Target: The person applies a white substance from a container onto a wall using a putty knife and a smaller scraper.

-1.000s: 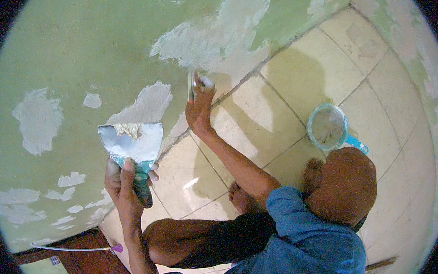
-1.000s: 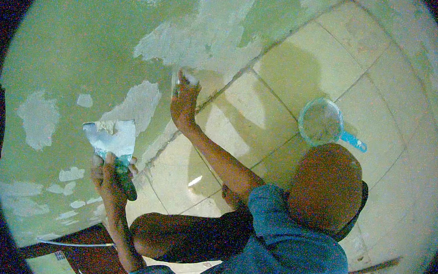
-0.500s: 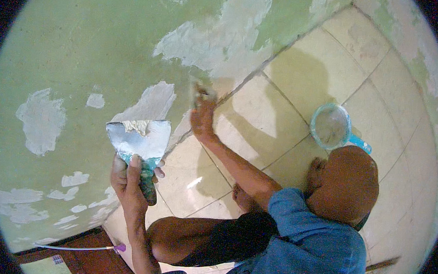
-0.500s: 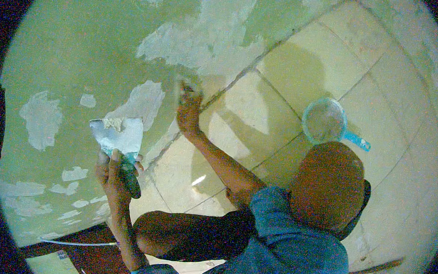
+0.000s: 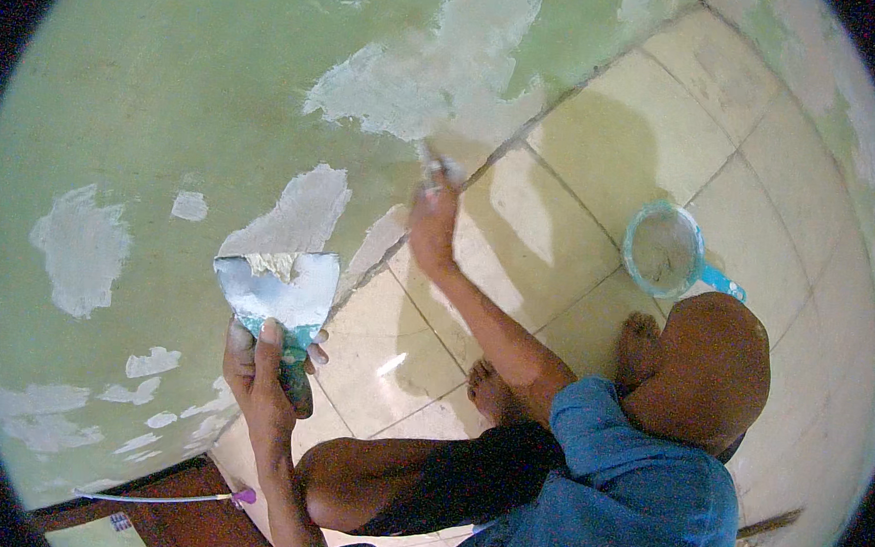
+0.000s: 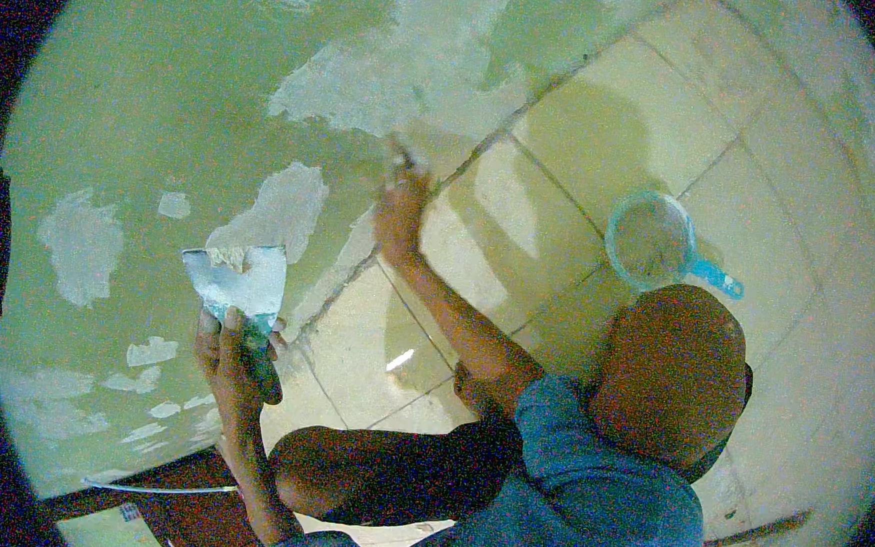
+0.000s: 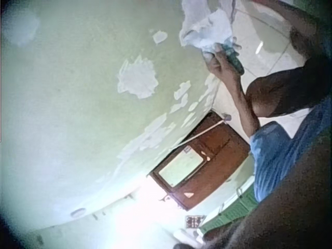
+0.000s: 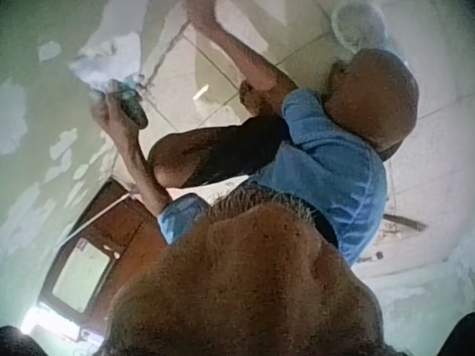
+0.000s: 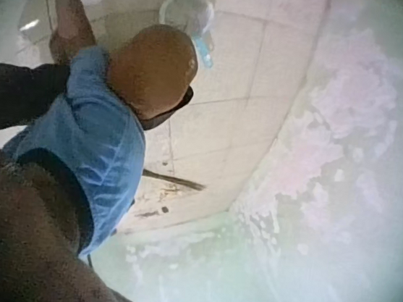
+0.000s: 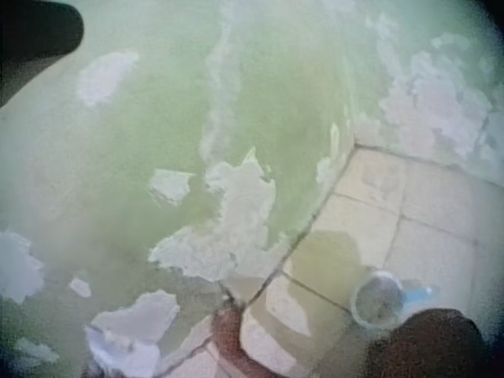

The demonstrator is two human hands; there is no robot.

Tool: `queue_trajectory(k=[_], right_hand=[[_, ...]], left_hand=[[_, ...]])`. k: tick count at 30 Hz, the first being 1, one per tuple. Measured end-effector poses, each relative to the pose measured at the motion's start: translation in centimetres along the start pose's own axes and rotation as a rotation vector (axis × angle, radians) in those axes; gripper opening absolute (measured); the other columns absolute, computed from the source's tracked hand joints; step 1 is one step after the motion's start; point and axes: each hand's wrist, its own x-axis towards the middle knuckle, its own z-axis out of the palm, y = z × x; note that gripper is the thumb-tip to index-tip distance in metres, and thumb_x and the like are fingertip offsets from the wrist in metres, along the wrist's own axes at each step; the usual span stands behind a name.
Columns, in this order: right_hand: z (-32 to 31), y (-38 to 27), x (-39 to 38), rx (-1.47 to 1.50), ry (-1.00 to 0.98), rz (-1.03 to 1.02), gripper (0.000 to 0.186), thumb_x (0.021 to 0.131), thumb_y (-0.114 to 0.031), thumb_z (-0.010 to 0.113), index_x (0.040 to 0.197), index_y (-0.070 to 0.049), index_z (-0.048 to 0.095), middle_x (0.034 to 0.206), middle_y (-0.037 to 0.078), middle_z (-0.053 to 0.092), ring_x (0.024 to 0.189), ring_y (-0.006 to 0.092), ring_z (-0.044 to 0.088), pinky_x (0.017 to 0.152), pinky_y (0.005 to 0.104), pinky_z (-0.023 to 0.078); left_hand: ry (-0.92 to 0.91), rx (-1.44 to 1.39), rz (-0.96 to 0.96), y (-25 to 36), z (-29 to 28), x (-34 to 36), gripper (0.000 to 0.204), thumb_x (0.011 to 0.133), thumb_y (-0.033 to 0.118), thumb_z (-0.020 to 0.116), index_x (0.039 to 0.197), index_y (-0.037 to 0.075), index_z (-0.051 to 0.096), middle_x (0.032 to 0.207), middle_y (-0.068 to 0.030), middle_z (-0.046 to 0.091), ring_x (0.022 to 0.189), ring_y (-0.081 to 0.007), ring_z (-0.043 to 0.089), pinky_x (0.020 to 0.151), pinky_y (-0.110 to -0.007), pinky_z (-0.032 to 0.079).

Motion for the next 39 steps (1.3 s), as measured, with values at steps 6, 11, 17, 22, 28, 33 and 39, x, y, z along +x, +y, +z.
queue_trajectory(k=[6,11,17,22,28,33,39], right_hand=[[1.3,6.2,5.7,0.030,0.293,-0.147,0.073,0.077,0.009,0.047,0.145,-0.005,0.024,0.134,0.024,0.037,0.121,0.0346,0.038,0.105,0.0406,0.028],[6.5,5.5,1.7,-0.275,0.251,-0.227,0.082,0.072,0.007,0.051,0.146,-0.002,0.017,0.132,0.027,0.033,0.120,0.0446,0.032,0.106,0.0470,0.022],[2.8,6.1,0.1,-0.043,0.142,-0.040,0.049,0.081,-0.002,0.048,0.130,0.003,0.040,0.120,0.024,0.043,0.115,0.0358,0.040,0.103,0.0403,0.027],[-0.3,6.9,8.2,0.297,0.284,0.192,0.031,0.083,-0.003,0.049,0.113,0.005,0.047,0.115,0.020,0.046,0.108,0.0309,0.046,0.094,0.0379,0.034],[0.9,1.5,-0.8,0.362,-0.178,0.249,0.025,0.083,-0.007,0.057,0.105,0.005,0.056,0.092,0.005,0.060,0.089,0.0147,0.057,0.078,0.0273,0.045],[-6.1,-8.2,-0.9,0.299,-0.447,-0.249,0.038,0.079,-0.006,0.060,0.117,-0.009,0.060,0.103,0.004,0.060,0.096,0.0207,0.054,0.083,0.0359,0.044],[-4.4,-10.6,-2.2,-0.410,-0.491,-0.996,0.051,0.071,-0.009,0.065,0.121,-0.020,0.060,0.109,0.004,0.058,0.104,0.0252,0.051,0.089,0.0381,0.041]], left_hand=[[0.012,-0.025,0.005,0.3,0.4,-0.2,0.029,0.092,0.026,0.052,0.109,0.003,0.050,0.075,-0.0122,0.065,0.054,-0.0169,0.059,0.049,-0.026,0.046],[0.001,0.020,0.008,0.3,0.5,-0.1,0.028,0.093,0.026,0.051,0.108,0.002,0.050,0.074,-0.0124,0.065,0.054,-0.0167,0.059,0.048,-0.026,0.045],[-0.016,0.035,0.023,0.2,0.0,0.4,0.026,0.093,0.025,0.051,0.108,0.003,0.051,0.075,-0.0113,0.065,0.055,-0.0159,0.060,0.048,-0.025,0.045],[-0.049,0.022,-0.022,0.7,2.0,0.5,0.025,0.093,0.025,0.053,0.106,0.004,0.053,0.076,-0.0084,0.064,0.058,-0.0133,0.058,0.051,-0.024,0.045],[0.044,0.126,-0.098,-0.7,1.4,2.2,0.029,0.095,0.028,0.051,0.110,0.003,0.054,0.079,-0.0043,0.063,0.063,-0.0095,0.057,0.055,-0.023,0.045],[-0.051,0.062,-0.020,-0.7,0.4,2.9,0.028,0.097,0.026,0.047,0.112,0.003,0.053,0.084,-0.0063,0.065,0.068,-0.0100,0.059,0.056,-0.023,0.046],[-0.024,0.063,-0.002,-1.1,0.1,2.4,0.027,0.097,0.025,0.048,0.109,0.002,0.055,0.082,-0.0064,0.065,0.067,-0.0095,0.058,0.057,-0.024,0.045]])
